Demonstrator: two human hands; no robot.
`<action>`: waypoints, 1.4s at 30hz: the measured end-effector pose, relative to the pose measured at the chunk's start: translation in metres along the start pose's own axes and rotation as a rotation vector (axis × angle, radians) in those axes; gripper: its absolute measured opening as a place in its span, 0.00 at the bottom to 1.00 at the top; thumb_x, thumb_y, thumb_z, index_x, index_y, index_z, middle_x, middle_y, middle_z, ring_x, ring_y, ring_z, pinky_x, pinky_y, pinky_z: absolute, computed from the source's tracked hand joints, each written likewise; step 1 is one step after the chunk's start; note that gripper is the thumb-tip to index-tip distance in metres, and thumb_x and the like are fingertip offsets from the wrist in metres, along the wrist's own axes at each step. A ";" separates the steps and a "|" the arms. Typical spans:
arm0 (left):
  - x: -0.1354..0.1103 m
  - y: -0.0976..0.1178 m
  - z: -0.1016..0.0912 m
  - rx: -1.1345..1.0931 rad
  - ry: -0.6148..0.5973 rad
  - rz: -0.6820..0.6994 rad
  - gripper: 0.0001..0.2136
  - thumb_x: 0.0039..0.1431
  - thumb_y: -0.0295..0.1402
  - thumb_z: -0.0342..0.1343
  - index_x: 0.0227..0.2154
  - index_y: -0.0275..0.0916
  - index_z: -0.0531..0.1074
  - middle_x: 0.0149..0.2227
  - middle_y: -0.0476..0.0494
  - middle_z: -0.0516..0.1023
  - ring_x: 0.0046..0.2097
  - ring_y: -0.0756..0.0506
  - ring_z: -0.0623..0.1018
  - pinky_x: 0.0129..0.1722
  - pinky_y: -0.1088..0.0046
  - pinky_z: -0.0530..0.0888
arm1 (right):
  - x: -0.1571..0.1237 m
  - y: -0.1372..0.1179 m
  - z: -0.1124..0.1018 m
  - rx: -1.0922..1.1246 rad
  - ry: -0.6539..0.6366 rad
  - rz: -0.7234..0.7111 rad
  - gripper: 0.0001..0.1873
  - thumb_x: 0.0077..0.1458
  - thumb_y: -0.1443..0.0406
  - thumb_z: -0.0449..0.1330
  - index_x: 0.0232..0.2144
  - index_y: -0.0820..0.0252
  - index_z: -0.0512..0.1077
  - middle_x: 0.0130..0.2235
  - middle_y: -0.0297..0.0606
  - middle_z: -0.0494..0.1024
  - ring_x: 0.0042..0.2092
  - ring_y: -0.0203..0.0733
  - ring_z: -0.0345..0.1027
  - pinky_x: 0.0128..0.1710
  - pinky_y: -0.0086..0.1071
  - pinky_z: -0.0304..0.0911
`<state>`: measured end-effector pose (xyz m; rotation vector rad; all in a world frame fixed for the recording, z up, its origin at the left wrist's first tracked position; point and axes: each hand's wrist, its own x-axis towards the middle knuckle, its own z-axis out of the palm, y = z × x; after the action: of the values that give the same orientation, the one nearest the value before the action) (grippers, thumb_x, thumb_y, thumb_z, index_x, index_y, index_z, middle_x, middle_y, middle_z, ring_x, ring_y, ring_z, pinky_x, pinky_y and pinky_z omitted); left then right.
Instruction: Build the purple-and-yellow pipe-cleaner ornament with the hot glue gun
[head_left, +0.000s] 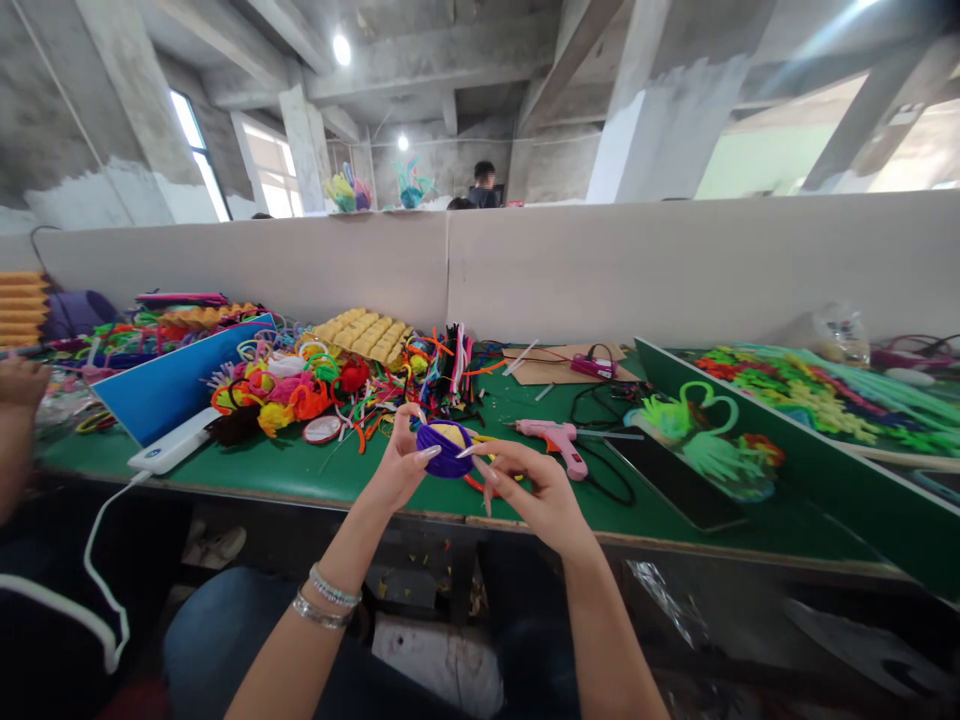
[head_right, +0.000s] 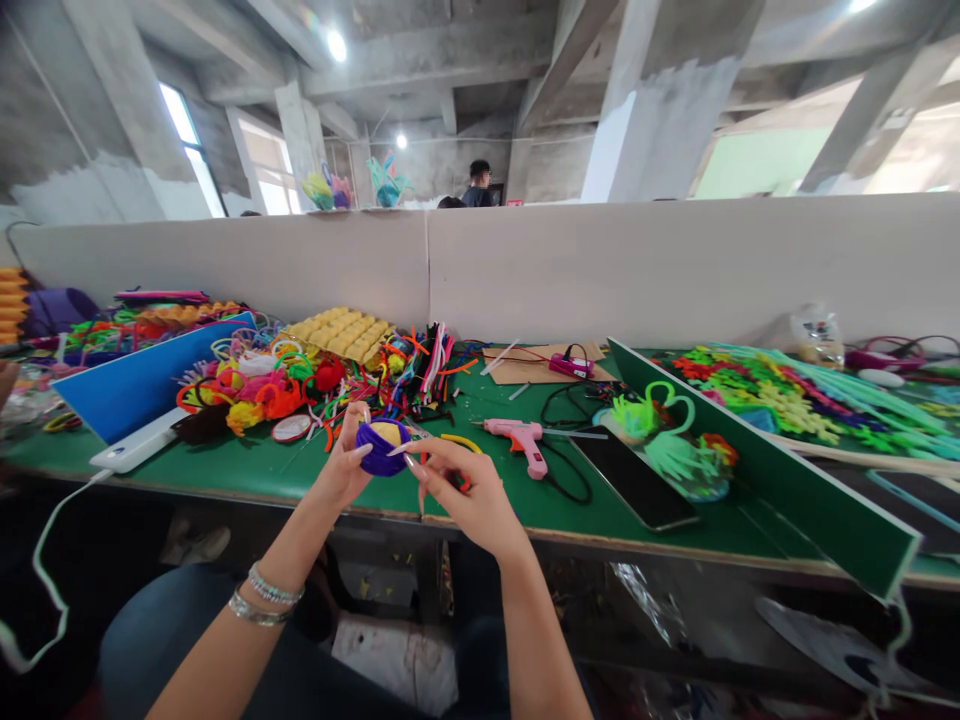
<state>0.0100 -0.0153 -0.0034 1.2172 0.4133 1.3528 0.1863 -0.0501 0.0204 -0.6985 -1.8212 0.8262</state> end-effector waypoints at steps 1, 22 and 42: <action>0.000 0.000 0.000 -0.004 -0.005 -0.006 0.27 0.40 0.40 0.64 0.36 0.47 0.49 0.29 0.55 0.75 0.32 0.47 0.79 0.32 0.71 0.73 | 0.000 -0.001 0.001 0.042 -0.005 0.016 0.14 0.55 0.57 0.54 0.40 0.58 0.68 0.20 0.29 0.69 0.21 0.32 0.63 0.23 0.27 0.59; -0.001 0.001 -0.012 -0.035 -0.115 -0.001 0.26 0.40 0.32 0.64 0.36 0.45 0.51 0.29 0.56 0.73 0.33 0.48 0.78 0.38 0.68 0.73 | 0.002 -0.005 -0.006 0.201 -0.173 0.317 0.19 0.49 0.54 0.60 0.30 0.56 0.54 0.14 0.16 0.47 0.17 0.24 0.36 0.16 0.20 0.34; -0.005 0.003 -0.019 0.157 -0.161 0.101 0.25 0.42 0.26 0.64 0.37 0.44 0.54 0.26 0.58 0.70 0.28 0.54 0.75 0.28 0.81 0.73 | -0.001 0.001 -0.012 0.156 -0.181 0.299 0.17 0.51 0.56 0.59 0.31 0.56 0.54 0.17 0.19 0.53 0.19 0.25 0.43 0.18 0.21 0.40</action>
<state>-0.0084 -0.0128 -0.0102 1.4830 0.3524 1.3151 0.1982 -0.0473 0.0226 -0.8281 -1.8108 1.2504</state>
